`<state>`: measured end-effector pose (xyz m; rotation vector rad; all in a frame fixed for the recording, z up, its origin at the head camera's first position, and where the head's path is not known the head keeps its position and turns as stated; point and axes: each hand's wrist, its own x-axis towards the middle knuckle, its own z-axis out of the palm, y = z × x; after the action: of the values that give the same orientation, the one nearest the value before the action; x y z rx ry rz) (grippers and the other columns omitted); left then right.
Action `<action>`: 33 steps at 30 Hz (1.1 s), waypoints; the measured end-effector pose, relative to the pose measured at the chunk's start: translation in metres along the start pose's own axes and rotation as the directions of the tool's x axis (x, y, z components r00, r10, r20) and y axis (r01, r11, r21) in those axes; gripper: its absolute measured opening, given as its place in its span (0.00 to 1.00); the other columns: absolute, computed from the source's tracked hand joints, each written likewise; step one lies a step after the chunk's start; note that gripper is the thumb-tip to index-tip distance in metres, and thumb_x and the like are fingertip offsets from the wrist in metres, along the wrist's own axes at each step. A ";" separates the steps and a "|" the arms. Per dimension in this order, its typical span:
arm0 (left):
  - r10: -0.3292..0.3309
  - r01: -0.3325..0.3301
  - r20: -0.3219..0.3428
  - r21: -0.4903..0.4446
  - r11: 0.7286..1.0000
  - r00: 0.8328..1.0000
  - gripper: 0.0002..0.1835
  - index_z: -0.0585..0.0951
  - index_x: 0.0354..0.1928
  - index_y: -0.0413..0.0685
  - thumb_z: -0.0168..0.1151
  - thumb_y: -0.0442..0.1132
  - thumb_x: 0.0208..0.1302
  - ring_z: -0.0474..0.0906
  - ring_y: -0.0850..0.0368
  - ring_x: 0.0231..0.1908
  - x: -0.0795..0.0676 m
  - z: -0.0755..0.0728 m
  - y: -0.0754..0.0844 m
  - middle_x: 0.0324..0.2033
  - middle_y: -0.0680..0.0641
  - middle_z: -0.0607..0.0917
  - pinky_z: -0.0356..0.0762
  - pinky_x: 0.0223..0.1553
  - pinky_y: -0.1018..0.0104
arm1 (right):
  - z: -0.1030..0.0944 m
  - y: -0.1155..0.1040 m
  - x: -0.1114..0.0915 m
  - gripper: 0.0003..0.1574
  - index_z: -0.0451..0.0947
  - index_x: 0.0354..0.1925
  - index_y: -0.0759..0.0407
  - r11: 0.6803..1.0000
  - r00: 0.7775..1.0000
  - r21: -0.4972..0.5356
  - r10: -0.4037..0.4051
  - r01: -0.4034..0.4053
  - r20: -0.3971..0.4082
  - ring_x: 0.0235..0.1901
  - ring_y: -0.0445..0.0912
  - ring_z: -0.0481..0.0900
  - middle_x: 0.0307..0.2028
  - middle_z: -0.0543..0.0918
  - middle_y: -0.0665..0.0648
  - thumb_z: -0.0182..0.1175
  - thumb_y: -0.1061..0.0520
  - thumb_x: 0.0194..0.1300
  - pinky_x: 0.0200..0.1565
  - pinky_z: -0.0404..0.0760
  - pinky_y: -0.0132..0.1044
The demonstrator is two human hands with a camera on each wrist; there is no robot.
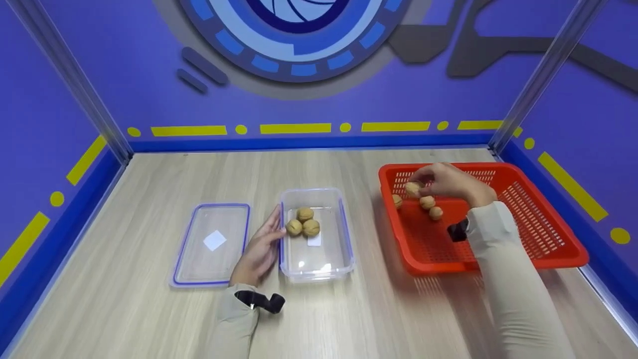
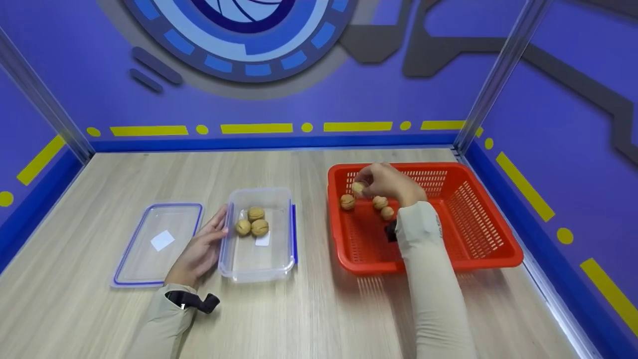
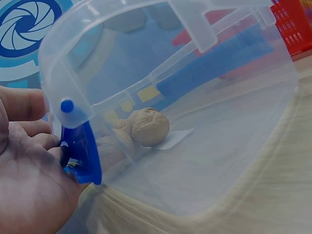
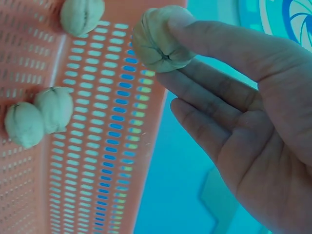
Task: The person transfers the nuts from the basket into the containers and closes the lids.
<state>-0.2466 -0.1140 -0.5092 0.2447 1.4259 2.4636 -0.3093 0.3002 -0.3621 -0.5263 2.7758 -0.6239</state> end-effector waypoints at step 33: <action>0.011 -0.011 -0.010 -0.006 1.000 1.000 0.39 0.41 0.75 0.40 0.41 0.21 0.64 0.26 0.51 0.75 0.001 -0.001 0.000 0.76 0.44 0.34 0.25 0.75 0.60 | 0.017 -0.069 0.027 0.21 0.81 0.53 0.55 0.972 0.970 -0.005 -0.235 0.235 -0.059 0.48 0.50 0.79 0.50 0.84 0.55 0.66 0.59 0.59 0.54 0.81 0.48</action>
<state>-0.2478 -0.1146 -0.5102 0.2403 1.4241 2.4811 -0.3080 0.2252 -0.3498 -0.8594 2.7899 -0.7022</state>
